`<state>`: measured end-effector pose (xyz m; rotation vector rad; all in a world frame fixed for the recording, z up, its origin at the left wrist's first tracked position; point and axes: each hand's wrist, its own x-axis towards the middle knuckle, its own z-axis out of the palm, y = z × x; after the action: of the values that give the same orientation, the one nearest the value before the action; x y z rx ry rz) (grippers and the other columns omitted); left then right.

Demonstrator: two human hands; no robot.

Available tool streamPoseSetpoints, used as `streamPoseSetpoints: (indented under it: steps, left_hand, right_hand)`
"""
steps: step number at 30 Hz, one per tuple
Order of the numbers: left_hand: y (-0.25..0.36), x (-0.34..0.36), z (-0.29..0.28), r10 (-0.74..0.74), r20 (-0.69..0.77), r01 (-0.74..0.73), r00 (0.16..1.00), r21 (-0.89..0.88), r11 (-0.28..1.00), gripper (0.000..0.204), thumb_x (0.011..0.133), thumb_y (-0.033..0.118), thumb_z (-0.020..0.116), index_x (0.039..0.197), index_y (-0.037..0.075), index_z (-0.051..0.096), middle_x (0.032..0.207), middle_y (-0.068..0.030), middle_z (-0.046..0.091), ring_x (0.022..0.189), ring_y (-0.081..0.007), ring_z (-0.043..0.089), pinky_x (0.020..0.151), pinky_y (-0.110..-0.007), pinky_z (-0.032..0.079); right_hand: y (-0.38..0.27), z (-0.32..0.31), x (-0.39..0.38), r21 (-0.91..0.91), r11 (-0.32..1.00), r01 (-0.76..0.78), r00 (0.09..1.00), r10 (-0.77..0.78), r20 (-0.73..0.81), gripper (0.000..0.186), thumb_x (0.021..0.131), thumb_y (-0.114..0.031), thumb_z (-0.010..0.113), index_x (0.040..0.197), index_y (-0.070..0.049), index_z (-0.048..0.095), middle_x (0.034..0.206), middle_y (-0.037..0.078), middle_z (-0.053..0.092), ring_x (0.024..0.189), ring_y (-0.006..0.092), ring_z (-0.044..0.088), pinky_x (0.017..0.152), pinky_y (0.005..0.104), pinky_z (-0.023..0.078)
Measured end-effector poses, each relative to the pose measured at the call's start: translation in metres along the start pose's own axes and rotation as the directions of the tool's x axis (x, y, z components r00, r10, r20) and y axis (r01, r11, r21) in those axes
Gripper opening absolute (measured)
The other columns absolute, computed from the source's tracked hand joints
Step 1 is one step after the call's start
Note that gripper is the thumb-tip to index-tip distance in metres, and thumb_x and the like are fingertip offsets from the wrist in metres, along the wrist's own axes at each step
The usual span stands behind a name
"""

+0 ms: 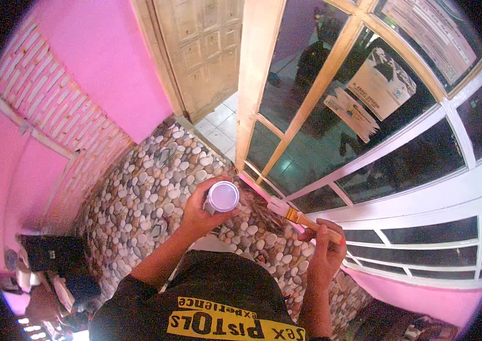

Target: The person paints the wooden frame of a white-paneled door with white paint using a brush, dipping the brush into a small container of paint and occasionally wiping a section of the frame with a cloth.

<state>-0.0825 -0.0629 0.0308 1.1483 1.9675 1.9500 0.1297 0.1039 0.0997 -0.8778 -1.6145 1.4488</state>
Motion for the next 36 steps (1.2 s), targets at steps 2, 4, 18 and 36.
streamPoseSetpoints:
  steps: [2, 4, 18, 36]
  left_hand:
    - [-0.002, 0.005, -0.001, -0.005, 0.025, 0.005, 1.000, -0.020, 1.000, 0.065, 0.075, 0.015, 0.089, 0.131, 0.005, 0.058, 0.130, -0.0128, 0.063, 0.122, -0.0268, 0.061, 0.105, -0.039, 0.046]
    - [-0.004, 0.013, -0.001, -0.006, 0.050, 0.008, 0.999, -0.046, 0.999, 0.066, 0.075, 0.015, 0.089, 0.131, 0.005, 0.058, 0.129, -0.0130, 0.063, 0.122, -0.0275, 0.061, 0.105, -0.039, 0.046]
    - [-0.030, 0.050, -0.029, 0.058, 0.351, -0.064, 0.934, 0.004, 0.998, 0.072, 0.074, 0.022, 0.089, 0.135, 0.006, 0.056, 0.129, -0.0139, 0.062, 0.119, -0.0323, 0.059, 0.102, -0.042, 0.045]
    - [-0.043, 0.086, -0.057, 0.057, 0.452, -0.030, 0.890, -0.065, 0.997, 0.070, 0.075, 0.019, 0.088, 0.135, 0.005, 0.054, 0.127, -0.0152, 0.061, 0.119, -0.0330, 0.060, 0.101, -0.042, 0.047]
  right_hand:
    - [-0.001, 0.002, -0.003, 0.000, 1.000, 0.005, 0.999, -0.005, -0.048, 0.022, 0.105, -0.017, 0.052, 0.112, 0.003, 0.061, 0.081, 0.011, 0.067, 0.066, 0.0164, 0.065, 0.062, 0.0295, 0.054]
    - [-0.009, 0.005, -0.004, -0.002, 0.999, 0.047, 0.997, -0.047, -0.057, 0.022, 0.105, -0.016, 0.052, 0.111, 0.003, 0.060, 0.081, 0.011, 0.067, 0.066, 0.0165, 0.065, 0.061, 0.0295, 0.054]
    - [-0.068, 0.116, -0.004, -0.474, 0.874, 0.104, 0.984, -0.022, 0.175, 0.015, 0.092, -0.017, 0.073, 0.100, -0.005, 0.070, 0.089, 0.013, 0.073, 0.079, 0.0222, 0.073, 0.070, 0.0324, 0.056]
    - [-0.068, 0.167, 0.026, -0.544, 0.820, 0.181, 0.969, -0.054, 0.240, 0.023, 0.093, -0.023, 0.072, 0.100, -0.002, 0.070, 0.095, 0.020, 0.072, 0.083, 0.0322, 0.073, 0.072, 0.0378, 0.057]
